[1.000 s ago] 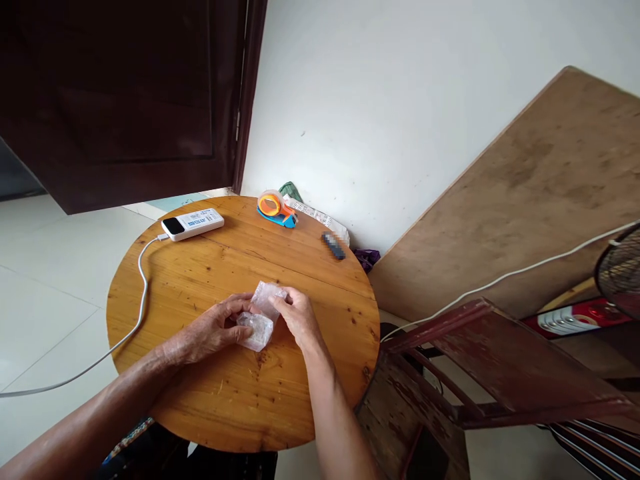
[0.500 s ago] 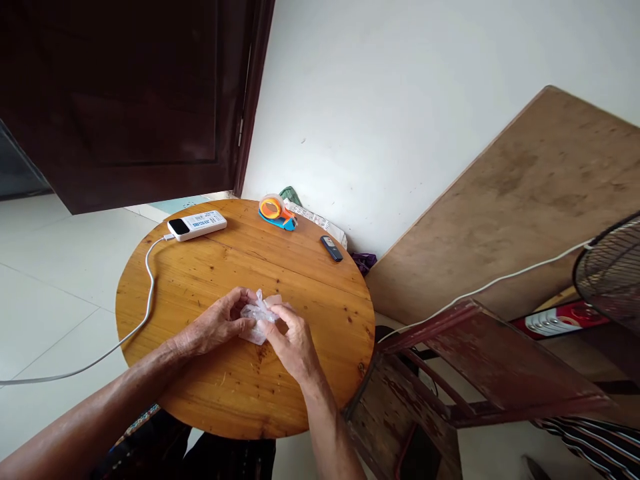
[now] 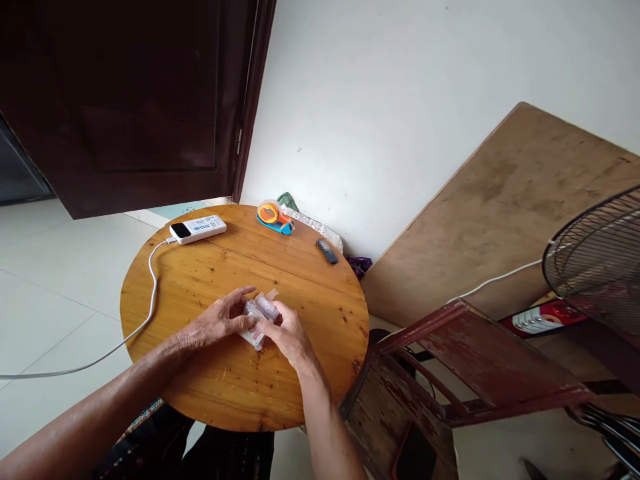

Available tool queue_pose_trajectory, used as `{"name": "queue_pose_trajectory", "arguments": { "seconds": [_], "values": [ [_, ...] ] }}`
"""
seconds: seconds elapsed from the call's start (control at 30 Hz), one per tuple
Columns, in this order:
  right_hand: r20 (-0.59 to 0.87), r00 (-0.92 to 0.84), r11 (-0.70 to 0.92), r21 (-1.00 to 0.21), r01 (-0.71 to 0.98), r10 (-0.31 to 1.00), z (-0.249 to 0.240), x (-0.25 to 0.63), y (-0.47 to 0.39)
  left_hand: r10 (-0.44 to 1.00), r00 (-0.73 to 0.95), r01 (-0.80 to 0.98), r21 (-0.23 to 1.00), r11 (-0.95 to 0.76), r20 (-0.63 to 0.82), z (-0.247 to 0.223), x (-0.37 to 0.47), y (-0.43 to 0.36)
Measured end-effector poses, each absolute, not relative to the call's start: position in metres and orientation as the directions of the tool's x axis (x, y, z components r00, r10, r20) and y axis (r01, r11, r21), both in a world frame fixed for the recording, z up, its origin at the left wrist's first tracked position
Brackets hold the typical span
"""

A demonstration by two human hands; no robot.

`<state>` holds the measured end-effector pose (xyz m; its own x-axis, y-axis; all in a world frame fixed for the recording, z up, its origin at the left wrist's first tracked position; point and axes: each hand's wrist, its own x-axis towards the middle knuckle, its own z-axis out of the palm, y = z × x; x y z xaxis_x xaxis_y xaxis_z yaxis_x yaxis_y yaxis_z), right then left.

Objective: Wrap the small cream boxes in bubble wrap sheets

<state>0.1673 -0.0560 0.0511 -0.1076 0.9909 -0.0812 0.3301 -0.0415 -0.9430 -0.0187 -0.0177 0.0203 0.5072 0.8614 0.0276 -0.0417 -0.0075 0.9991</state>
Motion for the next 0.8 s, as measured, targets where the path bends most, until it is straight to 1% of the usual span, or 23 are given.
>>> {"name": "queue_pose_trajectory", "arguments": {
  "seconds": [0.1, 0.17, 0.27, 0.37, 0.47, 0.63, 0.7, 0.8],
  "values": [
    [-0.090, -0.158, -0.049, -0.968, 0.246, 0.983, 0.048, 0.172, -0.054, 0.854, 0.520, -0.133, 0.989, 0.057, 0.020, 0.017, -0.018, -0.018],
    [-0.085, -0.177, -0.044, -0.974, 0.223, 0.981, 0.047, 0.175, -0.051, 0.852, 0.523, -0.161, 0.983, 0.084, 0.012, 0.015, -0.016, -0.017],
    [-0.071, -0.145, -0.030, -0.963, 0.268, 0.987, 0.043, 0.177, -0.045, 0.857, 0.515, -0.156, 0.984, 0.082, 0.010, 0.015, -0.015, -0.017],
    [-0.017, -0.080, 0.012, -0.936, 0.351, 0.997, 0.040, 0.175, -0.040, 0.877, 0.480, -0.128, 0.990, 0.055, 0.013, 0.015, -0.015, -0.017],
    [0.016, -0.043, 0.033, -0.911, 0.412, 0.999, 0.042, 0.168, -0.043, 0.887, 0.461, -0.063, 0.998, 0.002, 0.028, 0.013, -0.015, -0.016],
    [0.076, -0.057, 0.094, -0.862, 0.498, 0.995, 0.050, 0.157, -0.055, 0.906, 0.416, 0.082, 0.990, -0.117, 0.073, 0.010, -0.012, -0.017],
    [0.090, -0.057, 0.106, -0.859, 0.501, 0.994, 0.048, 0.157, -0.055, 0.917, 0.392, 0.165, 0.975, -0.150, 0.075, 0.012, -0.010, -0.018],
    [0.057, -0.031, 0.065, -0.890, 0.452, 0.998, 0.042, 0.162, -0.050, 0.929, 0.359, 0.303, 0.930, -0.210, 0.093, 0.014, -0.007, -0.019]
  ]
}}
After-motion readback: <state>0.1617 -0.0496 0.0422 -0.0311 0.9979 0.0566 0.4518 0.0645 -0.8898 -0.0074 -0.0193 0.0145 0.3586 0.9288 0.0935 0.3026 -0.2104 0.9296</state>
